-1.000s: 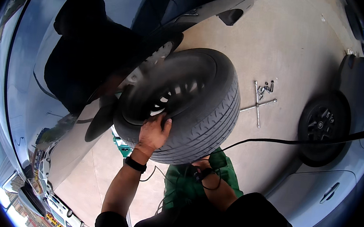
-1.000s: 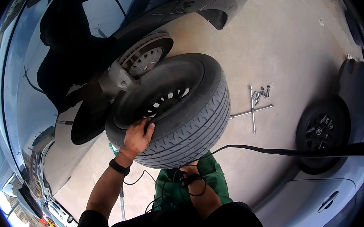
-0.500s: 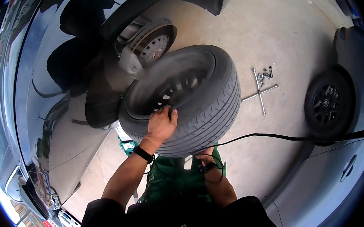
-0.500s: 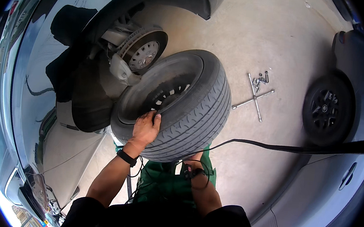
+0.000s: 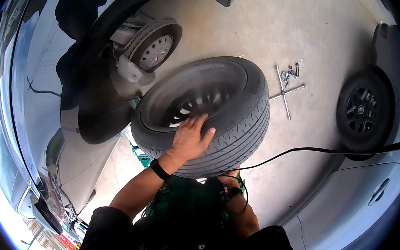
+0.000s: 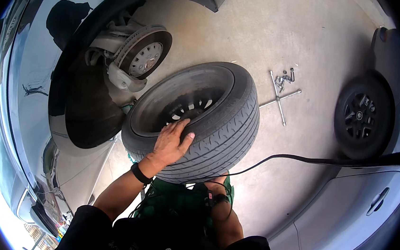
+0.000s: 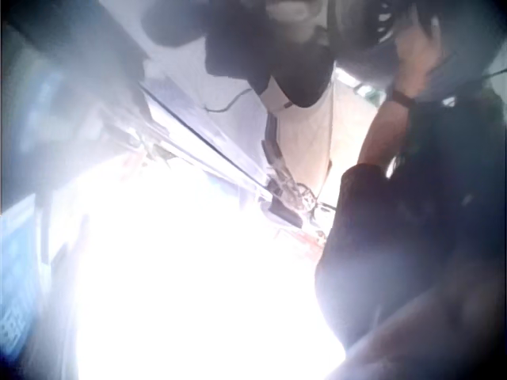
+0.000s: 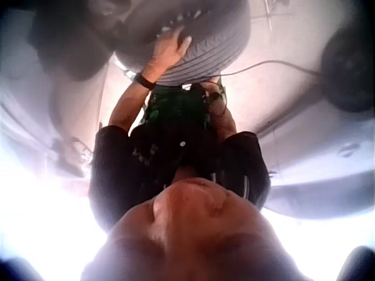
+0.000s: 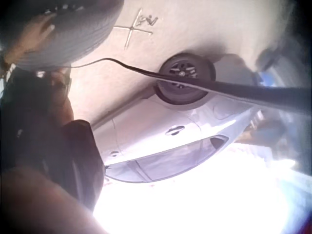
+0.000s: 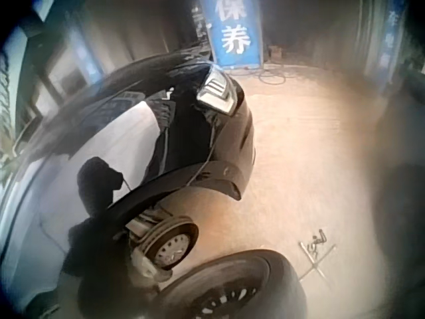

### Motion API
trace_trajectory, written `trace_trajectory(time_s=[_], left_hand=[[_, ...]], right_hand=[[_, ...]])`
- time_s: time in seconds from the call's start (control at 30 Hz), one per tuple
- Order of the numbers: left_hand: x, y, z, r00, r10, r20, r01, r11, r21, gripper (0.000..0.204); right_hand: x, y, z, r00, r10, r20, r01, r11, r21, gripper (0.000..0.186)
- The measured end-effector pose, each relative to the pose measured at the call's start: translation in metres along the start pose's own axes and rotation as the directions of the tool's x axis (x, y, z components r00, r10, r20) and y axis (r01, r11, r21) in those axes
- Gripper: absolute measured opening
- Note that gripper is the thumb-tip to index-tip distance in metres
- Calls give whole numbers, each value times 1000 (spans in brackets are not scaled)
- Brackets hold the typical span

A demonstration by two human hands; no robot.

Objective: The person uses a floor jack to lift a car, then uses a cross wrench to remove the lug bolts from a wheel by hand and pulls the tire off the hub.

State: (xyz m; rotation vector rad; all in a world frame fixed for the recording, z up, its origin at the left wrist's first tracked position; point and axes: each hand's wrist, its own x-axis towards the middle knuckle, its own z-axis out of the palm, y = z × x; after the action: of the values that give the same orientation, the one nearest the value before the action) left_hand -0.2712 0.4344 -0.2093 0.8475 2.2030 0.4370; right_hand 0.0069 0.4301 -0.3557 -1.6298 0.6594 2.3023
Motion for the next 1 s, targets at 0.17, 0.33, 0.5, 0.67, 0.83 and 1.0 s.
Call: trace_trajectory(time_s=[0.17, 0.33, 0.5, 0.67, 0.83, 1.0], left_hand=[[-23, -52, -57, 996, 74, 41, -81, 982, 173, 93], [21, -48, -58, 981, 84, -173, -47, 978, 204, 101], [104, 24, -66, 972, -47, -229, 101, 968, 229, 90], [188, 106, -73, 985, -64, -160, 90, 982, 163, 89], [205, 52, -110, 996, -25, 88, 36, 992, -120, 95], [235, 69, -99, 987, 107, -121, -90, 986, 142, 109]], right_hand=[[-1, -46, 75, 1000, -15, -18, 14, 999, -45, 54], [-21, -85, 178, 991, -49, 127, 58, 996, -70, 56], [-42, -87, 203, 878, -360, 315, 473, 753, -458, 72], [-49, -58, 239, 717, -573, 398, 655, 357, -666, 78], [-26, -169, 317, 588, -684, 431, 732, 225, -643, 88], [-7, -287, 395, 708, -641, 297, 586, 300, -752, 98]])
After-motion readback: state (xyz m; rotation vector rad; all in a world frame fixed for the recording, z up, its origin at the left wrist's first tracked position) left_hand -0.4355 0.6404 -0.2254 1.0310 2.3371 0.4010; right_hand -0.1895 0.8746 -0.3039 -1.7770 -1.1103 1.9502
